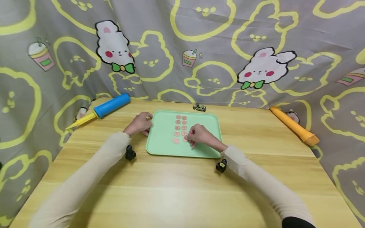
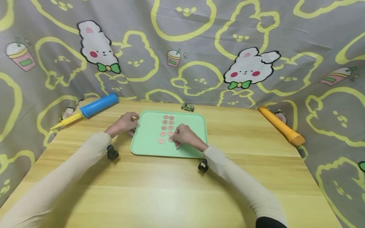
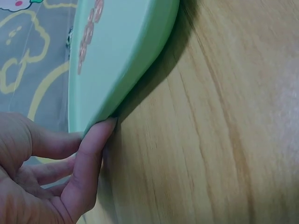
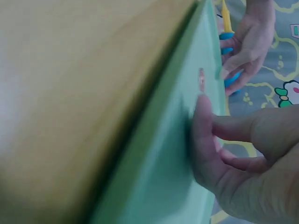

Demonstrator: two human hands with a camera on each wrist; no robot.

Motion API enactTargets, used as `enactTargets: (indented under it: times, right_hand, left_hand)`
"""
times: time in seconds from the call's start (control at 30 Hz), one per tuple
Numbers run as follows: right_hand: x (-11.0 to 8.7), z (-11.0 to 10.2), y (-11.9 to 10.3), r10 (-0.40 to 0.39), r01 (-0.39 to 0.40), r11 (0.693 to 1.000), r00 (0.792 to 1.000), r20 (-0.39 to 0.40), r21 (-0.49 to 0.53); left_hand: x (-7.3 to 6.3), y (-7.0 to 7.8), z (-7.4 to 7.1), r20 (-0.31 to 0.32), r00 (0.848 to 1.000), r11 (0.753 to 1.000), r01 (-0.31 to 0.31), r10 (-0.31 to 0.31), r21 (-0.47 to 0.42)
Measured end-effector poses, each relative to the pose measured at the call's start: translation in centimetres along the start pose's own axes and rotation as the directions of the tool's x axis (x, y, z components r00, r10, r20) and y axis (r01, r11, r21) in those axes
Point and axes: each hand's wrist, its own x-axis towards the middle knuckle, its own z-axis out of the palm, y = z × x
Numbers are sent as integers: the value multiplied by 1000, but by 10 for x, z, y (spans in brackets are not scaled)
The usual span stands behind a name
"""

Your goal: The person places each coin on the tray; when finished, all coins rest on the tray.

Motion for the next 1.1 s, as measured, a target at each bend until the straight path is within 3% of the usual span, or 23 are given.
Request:
enactTargets:
  times: [0.1,0.2,0.47,0.7,0.97,1.1]
  right_hand:
    - [-4,-4,3,34,-34,998,999,-6,-44]
    - [-2,-4,4,21,-20,999,1000,8,-50]
    - [5,1,-3,50,-49,997,999,20,-65]
    - [3,0,-2,39,-37,998,999,30,-50]
    - [-2,-36,7,-12,12,999,1000,-5,-37]
    - [-5,-61,18,-85,83,996,992,-88,-30]
  left_hand:
    - [6,4,6,19,1000,1000,-8,8,-15]
    - [8,7,6,2,1000,1000,-10,10,3]
    - [6,5,0,-33,999,989,-26,32,144]
    - [7,4,-2,-20,999,992,-38,41,119]
    - [4,-6,-13,33,998,999,-47,46,9]
    - [2,-10,-21,-38,993,994,-109,109,1]
